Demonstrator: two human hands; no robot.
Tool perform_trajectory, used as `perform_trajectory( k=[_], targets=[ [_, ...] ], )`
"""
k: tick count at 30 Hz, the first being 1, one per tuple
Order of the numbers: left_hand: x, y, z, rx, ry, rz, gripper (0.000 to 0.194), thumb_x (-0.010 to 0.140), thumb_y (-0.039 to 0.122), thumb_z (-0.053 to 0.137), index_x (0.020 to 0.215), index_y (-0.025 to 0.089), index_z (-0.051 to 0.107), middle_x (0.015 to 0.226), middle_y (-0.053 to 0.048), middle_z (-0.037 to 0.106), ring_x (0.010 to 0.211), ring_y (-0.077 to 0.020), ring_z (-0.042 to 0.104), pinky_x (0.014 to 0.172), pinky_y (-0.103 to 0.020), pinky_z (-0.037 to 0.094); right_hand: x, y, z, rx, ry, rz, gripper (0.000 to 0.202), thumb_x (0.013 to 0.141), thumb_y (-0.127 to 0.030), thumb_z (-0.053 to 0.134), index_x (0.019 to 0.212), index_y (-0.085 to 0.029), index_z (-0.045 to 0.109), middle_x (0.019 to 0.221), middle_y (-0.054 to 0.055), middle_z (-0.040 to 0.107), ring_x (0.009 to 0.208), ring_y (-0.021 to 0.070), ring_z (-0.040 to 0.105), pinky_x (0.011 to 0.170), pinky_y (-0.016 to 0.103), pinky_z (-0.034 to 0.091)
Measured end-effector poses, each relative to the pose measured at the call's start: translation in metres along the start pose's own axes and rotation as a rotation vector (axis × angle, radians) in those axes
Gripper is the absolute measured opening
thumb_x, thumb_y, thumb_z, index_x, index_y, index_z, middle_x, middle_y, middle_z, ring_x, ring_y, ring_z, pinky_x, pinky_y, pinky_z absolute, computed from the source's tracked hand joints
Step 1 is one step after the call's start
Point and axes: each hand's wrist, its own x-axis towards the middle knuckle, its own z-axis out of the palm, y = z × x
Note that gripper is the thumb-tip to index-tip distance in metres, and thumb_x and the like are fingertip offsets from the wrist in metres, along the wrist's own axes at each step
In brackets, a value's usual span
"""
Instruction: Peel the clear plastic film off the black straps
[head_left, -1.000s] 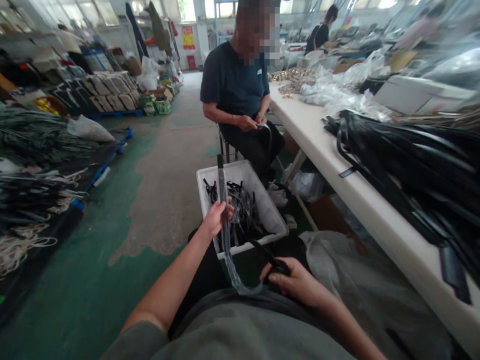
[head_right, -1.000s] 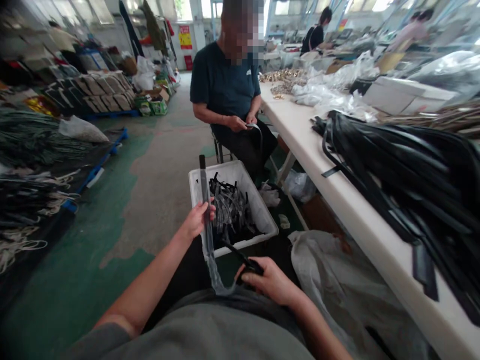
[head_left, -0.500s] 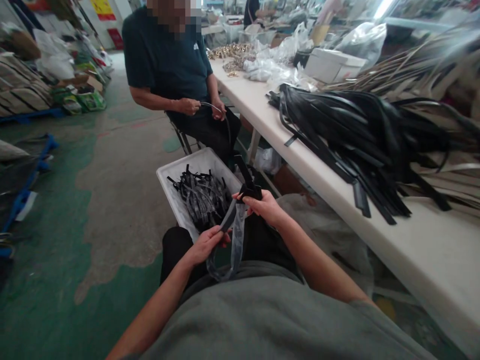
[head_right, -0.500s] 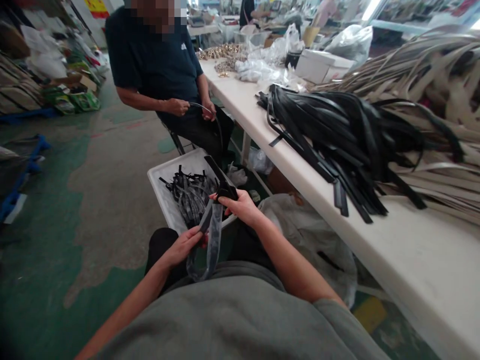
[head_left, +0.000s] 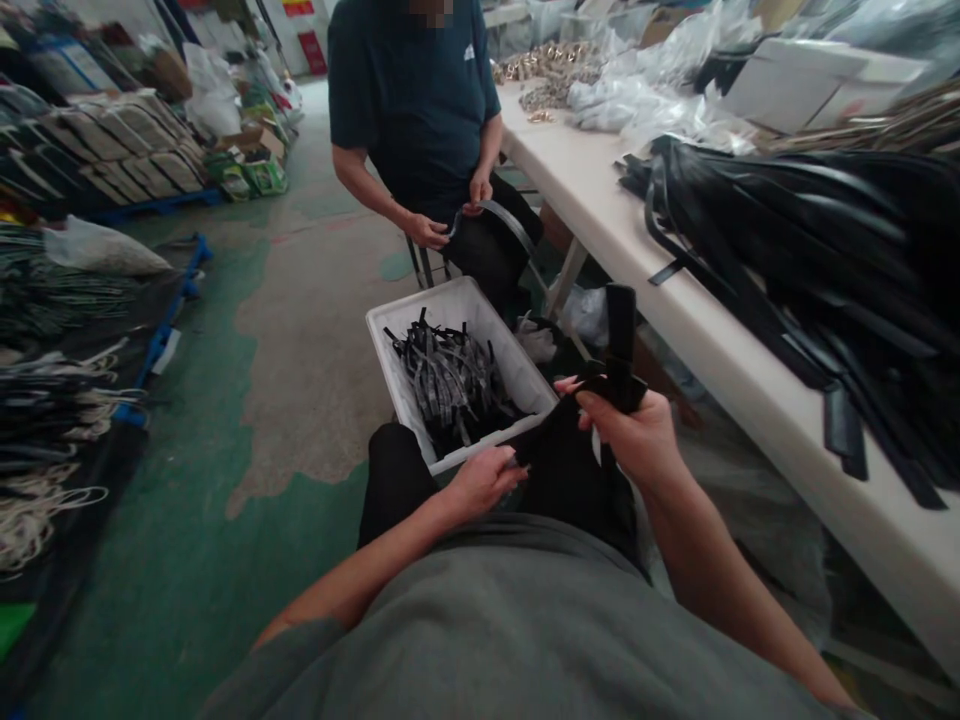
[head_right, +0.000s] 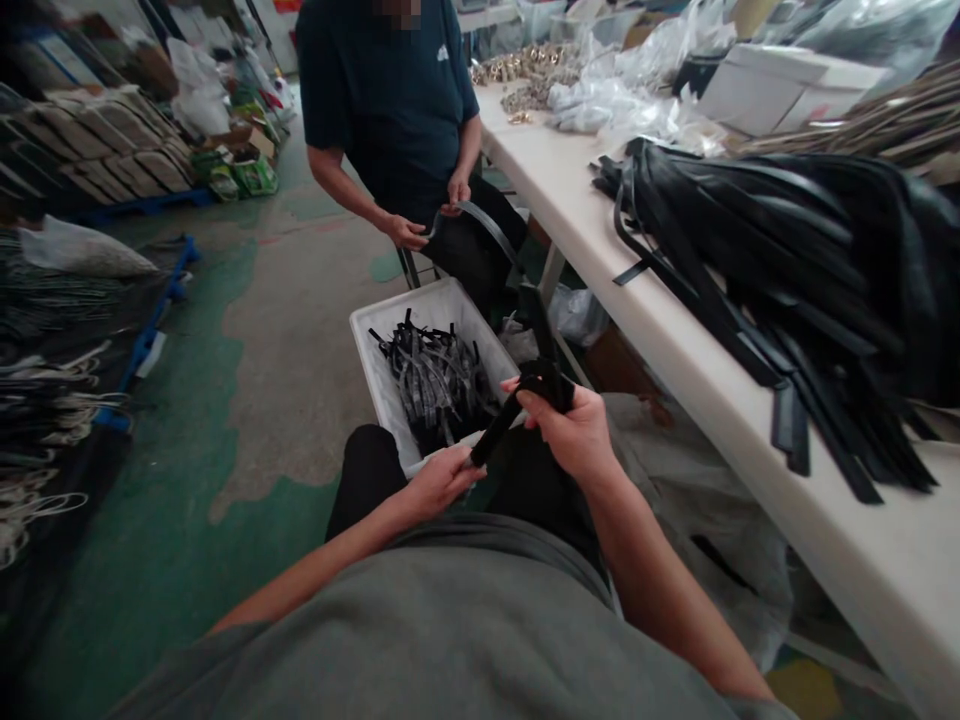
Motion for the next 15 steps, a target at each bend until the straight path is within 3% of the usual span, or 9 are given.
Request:
perform_trajectory(
  k=[5,8,12,15],
  targets=[
    [-0.034,-0.05,-0.002,-0.44,-0.124,-0.383,0.013,0.079,0.029,0.06,0.088,0.02,0.059,0.063,0.002,0.06,0.056,-0.0123,0.055,0.056,-0.024,0.043,-0.004,0.01,-0.03,-0.038,0.114,0.021,0.021,0.08,-0.038,0.069,0.097,-0.027,0.075,0.101,0.003,0.073,0.047,0.0082,0.052,0.039,0.023,0.039],
    [-0.038,-0.066,-0.013,-0.551,-0.026,-0.53,0.017,0.081,0.032,0.059,0.092,0.019,0.059,0.061,0.001,0.063,0.049,-0.0116,0.056,0.049,-0.022,0.041,-0.018,0.017,-0.05,-0.147,0.095,0.032,0.019,0.078,-0.038,0.072,0.092,-0.027,0.076,0.095,0.005,0.073,0.049,0.0103,0.054,0.045,0.026,0.048],
    [0.0,-0.076,-0.051,-0.614,0.217,-0.629,0.02,0.085,0.036,0.058,0.092,0.017,0.056,0.062,-0.001,0.064,0.047,-0.0096,0.056,0.047,-0.02,0.041,-0.047,0.034,-0.054,-0.285,-0.044,0.035,0.025,0.078,-0.042,0.07,0.093,-0.023,0.076,0.062,0.001,0.066,0.047,0.0141,0.057,0.047,0.027,0.051],
    [0.042,-0.067,-0.096,-0.549,0.345,-0.605,0.023,0.086,0.037,0.06,0.091,0.015,0.054,0.065,-0.002,0.065,0.049,-0.0084,0.056,0.05,-0.02,0.042,-0.063,0.046,-0.03,-0.352,-0.085,-0.006,0.024,0.084,-0.036,0.063,0.099,-0.021,0.075,0.064,0.0,0.068,0.055,0.0162,0.064,0.054,0.027,0.054]
  ],
)
